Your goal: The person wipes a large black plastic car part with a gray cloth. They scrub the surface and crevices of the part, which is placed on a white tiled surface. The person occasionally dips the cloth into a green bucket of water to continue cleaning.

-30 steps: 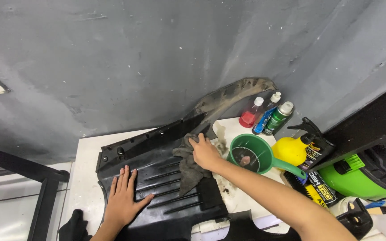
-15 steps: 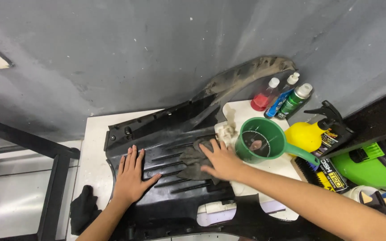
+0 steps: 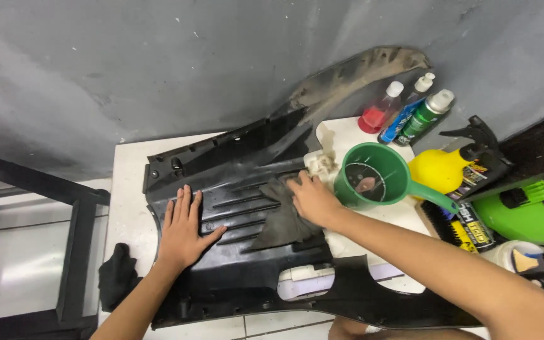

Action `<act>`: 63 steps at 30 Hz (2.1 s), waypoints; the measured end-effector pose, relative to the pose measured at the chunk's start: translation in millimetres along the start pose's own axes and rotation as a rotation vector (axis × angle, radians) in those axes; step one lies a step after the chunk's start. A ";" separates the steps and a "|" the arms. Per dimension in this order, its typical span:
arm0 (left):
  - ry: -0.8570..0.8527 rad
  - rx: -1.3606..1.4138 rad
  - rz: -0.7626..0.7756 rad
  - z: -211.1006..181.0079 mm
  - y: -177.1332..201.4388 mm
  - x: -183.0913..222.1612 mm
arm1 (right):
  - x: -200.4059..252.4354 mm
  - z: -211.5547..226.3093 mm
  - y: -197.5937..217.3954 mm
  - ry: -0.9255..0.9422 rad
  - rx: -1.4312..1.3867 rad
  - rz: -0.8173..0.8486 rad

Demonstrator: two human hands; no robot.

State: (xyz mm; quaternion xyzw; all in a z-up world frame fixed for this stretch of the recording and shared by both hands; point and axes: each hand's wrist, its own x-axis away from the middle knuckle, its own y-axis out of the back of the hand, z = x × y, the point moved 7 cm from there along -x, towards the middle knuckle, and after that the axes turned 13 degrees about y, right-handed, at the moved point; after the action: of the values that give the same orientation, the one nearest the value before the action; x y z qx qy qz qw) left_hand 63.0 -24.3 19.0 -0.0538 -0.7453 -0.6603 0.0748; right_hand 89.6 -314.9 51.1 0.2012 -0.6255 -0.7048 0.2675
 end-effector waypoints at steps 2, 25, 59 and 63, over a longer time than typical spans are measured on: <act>-0.008 0.006 0.008 -0.9 0.4 -1.7 | 12.8 34.7 17.5 0.083 -0.041 0.072; -0.032 0.008 -0.022 2.9 -3.9 -5.8 | -20.0 61.0 18.0 0.432 0.006 0.231; -0.027 0.002 -0.030 4.1 -6.2 -9.5 | 51.2 36.4 27.7 0.203 -0.020 0.254; -0.034 -0.006 -0.041 4.2 -9.8 -10.9 | 65.5 57.1 70.1 0.306 0.011 0.283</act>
State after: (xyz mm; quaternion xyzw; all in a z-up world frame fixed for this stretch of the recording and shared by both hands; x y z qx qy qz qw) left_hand 71.8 -21.2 7.0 -0.0500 -0.7456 -0.6628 0.0485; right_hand 12.2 -317.1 131.6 0.2177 -0.6035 -0.6178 0.4547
